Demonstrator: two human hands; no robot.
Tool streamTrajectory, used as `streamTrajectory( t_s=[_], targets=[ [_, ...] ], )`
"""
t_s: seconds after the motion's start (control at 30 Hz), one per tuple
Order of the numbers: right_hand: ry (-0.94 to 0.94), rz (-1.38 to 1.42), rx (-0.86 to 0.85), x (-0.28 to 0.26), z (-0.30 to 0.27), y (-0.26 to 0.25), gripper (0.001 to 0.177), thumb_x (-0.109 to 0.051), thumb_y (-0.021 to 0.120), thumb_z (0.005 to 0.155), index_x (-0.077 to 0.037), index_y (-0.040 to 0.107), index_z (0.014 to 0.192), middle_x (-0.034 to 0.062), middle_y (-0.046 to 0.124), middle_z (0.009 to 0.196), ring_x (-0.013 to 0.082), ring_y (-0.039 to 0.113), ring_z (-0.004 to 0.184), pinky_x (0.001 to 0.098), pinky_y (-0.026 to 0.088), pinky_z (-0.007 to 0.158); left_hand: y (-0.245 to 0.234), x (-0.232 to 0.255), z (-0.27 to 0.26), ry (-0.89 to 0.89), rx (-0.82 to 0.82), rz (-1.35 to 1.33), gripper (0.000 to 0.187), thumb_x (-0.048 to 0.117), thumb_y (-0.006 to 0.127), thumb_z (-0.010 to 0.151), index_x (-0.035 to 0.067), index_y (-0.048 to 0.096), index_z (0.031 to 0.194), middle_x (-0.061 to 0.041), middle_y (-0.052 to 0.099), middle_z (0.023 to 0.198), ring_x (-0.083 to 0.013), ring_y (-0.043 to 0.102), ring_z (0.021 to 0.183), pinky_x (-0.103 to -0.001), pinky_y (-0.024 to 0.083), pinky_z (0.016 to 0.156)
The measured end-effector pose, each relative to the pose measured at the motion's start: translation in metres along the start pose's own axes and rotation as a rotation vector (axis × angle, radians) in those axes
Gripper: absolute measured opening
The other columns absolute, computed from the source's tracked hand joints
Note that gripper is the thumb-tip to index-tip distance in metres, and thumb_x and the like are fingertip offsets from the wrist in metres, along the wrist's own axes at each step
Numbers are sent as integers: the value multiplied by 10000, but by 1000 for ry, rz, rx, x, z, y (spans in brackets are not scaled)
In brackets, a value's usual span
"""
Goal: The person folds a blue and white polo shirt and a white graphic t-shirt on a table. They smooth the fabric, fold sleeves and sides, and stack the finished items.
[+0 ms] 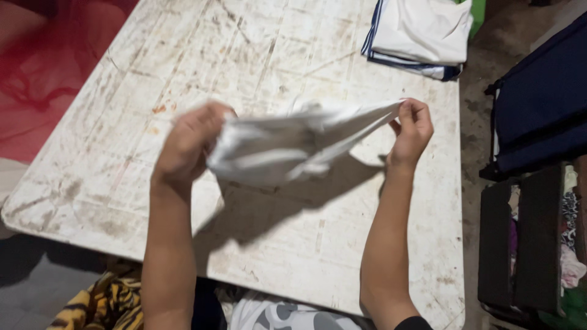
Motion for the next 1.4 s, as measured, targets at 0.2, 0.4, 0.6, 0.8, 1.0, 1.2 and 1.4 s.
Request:
streamTrajectory(
  t_s=[0.2,0.4,0.6,0.8,1.0,1.2,1.4],
  targets=[
    [-414,-420,-41,-49,-34,57,92,-66,705,1002,-35,685,1086,46,620,1090,120,622,925,265,541,764,37,-13,32,133,199,-416,173,176,556,1117,16,598,1169,-53,648,1020,-125,629,893,-283,538,832],
    [-186,49,-710,-70,-71,93,207,114,584,886,-19,655,1029,76,652,1072,145,639,1007,309,548,929,80,6,2,149,81,-395,152,168,538,1120,47,567,1207,-66,651,1025,-129,652,901,-292,559,811],
    [209,508,-1061,-73,-133,166,225,76,559,897,13,716,1045,104,692,1044,185,672,1001,319,573,938,124,16,3,252,163,189,164,142,575,1099,53,675,1194,-57,682,1012,-83,567,809,-250,455,669],
    [442,2004,-603,-92,-186,189,144,-52,659,959,27,720,1063,132,690,1026,218,650,980,336,529,894,218,-2,-26,465,-30,565,196,-9,574,973,34,679,1133,-93,714,1110,-193,707,1030,-299,581,946],
    [486,1705,-689,-88,-187,165,135,-82,677,958,11,716,1047,112,674,985,198,625,926,326,513,845,293,-20,-65,436,-320,420,125,59,611,1049,66,680,1154,-76,726,1061,-178,729,976,-271,614,891],
    [478,1499,-709,-75,-177,143,132,-112,694,957,-5,712,1031,92,657,943,179,600,872,315,496,796,311,-18,-94,392,-479,342,98,122,610,1115,94,691,1162,-26,743,1035,-125,738,959,-223,602,880],
    [439,1173,-713,-58,-159,120,135,-142,712,955,-21,708,1016,73,640,901,160,575,818,305,479,747,314,-30,-78,430,-525,429,105,176,616,1097,126,689,1154,-54,734,1126,-151,732,1006,-245,615,910]
  ],
)
Point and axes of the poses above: each hand's wrist, its own z-axis towards the middle knuckle, its own y-axis out of the palm, x = y × z, the point moved 6 cm from there along z, towards the middle knuckle
